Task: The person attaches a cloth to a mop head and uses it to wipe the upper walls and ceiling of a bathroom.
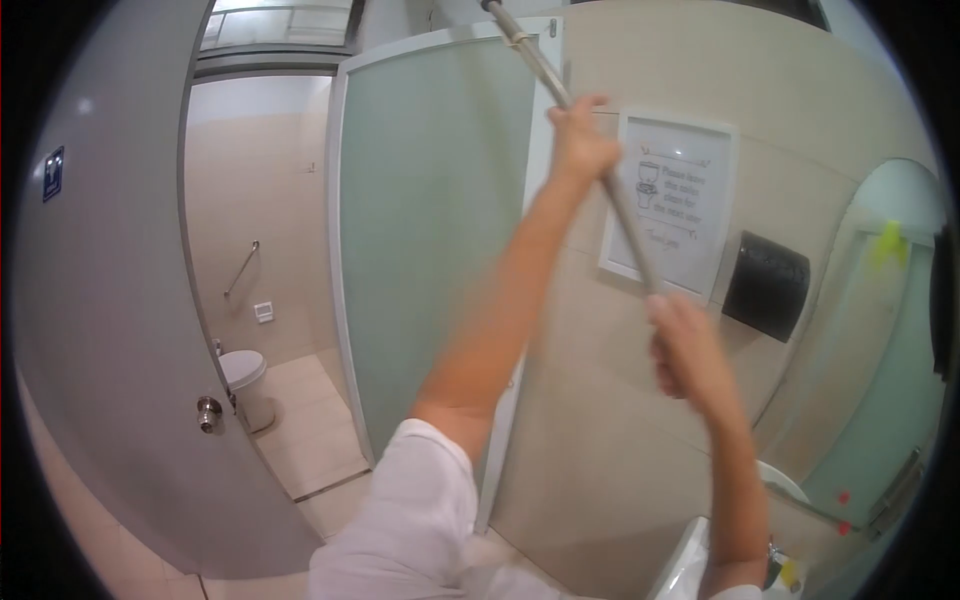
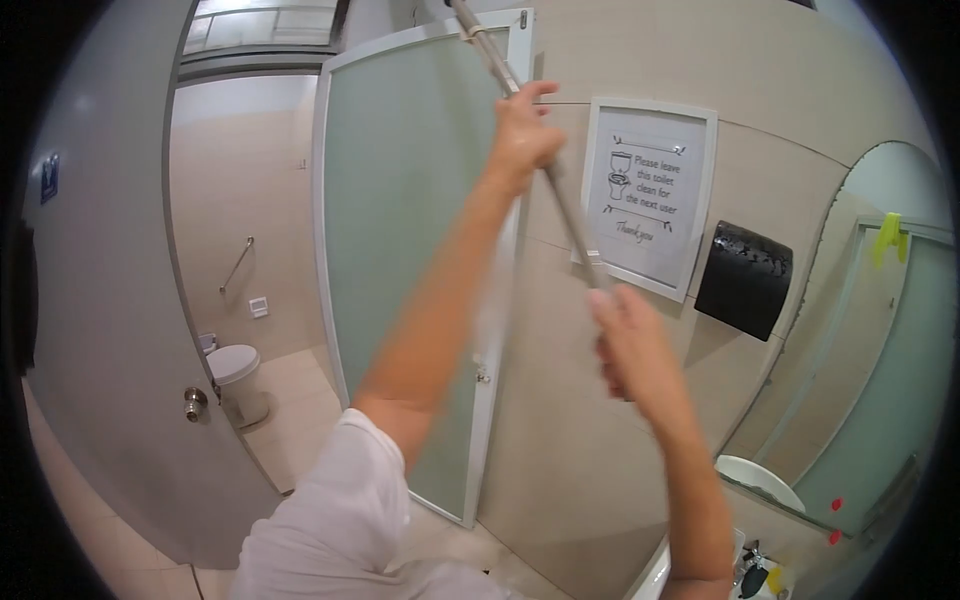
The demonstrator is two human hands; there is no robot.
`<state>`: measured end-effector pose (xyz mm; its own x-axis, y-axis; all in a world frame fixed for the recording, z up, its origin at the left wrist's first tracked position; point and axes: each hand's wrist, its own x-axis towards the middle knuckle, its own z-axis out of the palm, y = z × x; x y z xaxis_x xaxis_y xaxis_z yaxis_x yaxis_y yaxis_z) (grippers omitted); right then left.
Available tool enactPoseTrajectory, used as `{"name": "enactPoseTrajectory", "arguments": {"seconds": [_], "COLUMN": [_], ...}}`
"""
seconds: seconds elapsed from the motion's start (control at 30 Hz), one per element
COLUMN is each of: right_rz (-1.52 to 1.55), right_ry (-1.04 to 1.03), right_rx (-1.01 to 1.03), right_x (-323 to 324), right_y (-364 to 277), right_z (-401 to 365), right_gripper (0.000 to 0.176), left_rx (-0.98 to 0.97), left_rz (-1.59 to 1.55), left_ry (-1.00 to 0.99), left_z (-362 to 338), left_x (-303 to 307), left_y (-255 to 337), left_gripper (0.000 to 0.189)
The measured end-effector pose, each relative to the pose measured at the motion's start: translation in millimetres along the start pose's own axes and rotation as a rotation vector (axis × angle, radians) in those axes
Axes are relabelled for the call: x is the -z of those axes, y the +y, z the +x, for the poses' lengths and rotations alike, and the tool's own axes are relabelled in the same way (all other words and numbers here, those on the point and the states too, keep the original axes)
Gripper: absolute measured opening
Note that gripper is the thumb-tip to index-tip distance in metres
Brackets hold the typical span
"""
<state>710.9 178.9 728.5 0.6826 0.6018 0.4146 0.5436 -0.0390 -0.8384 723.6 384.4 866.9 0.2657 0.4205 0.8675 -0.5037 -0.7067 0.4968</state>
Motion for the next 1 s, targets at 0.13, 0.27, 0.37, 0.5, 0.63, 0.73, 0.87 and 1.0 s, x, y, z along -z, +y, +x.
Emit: {"name": "enactPoseTrajectory", "arguments": {"seconds": [0.13, 0.27, 0.37, 0.5, 0.63, 0.73, 0.87, 1.0], "right_rz": [0.275, 0.356, 0.404, 0.489, 0.437, 0.386, 0.341, 0.464], "right_ry": [-0.239, -0.467, -0.553, -0.622, -0.566, -0.541, -0.490, -0.256], "right_rx": [0.026, -0.021, -0.053, -0.091, -0.186, -0.167, -0.098, 0.043], "right_x": [-115.3, -238.1, -306.1, -357.8, -356.5, -323.0, -303.2, -302.5], "right_y": [26.3, 34.5, 38.8, 44.8, 50.6, 45.9, 45.1, 50.6], "right_z": [36.5, 50.7, 53.9, 60.9, 70.3, 67.8, 34.6, 23.8], "right_gripper": [0.027, 0.027, 0.028, 0.029, 0.028, 0.036, 0.055, 0.060], "left_rx": [-0.002, 0.054, 0.231, 0.317, 0.330, 0.033, 0.264, 0.303], "left_rz": [0.122, 0.037, 0.069, 0.103, 0.265, 0.330, 0.175, -0.042], "left_ry": [-0.051, -0.083, -0.046, -0.069, -0.142, 0.000, -0.070, -0.077], "left_z": [3.7, -7.7, -20.3, -22.7, -13.4, -16.3, -41.8, -39.9], "left_x": [92.6, 185.0, 233.4, 276.2, 275.5, 246.6, 238.8, 229.8], "left_y": [-58.5, -124.7, -152.5, -173.3, -189.7, -205.0, -150.7, -157.2], "left_gripper": [0.054, 0.057, 0.067, 0.082, 0.083, 0.080, 0.079, 0.081]}}
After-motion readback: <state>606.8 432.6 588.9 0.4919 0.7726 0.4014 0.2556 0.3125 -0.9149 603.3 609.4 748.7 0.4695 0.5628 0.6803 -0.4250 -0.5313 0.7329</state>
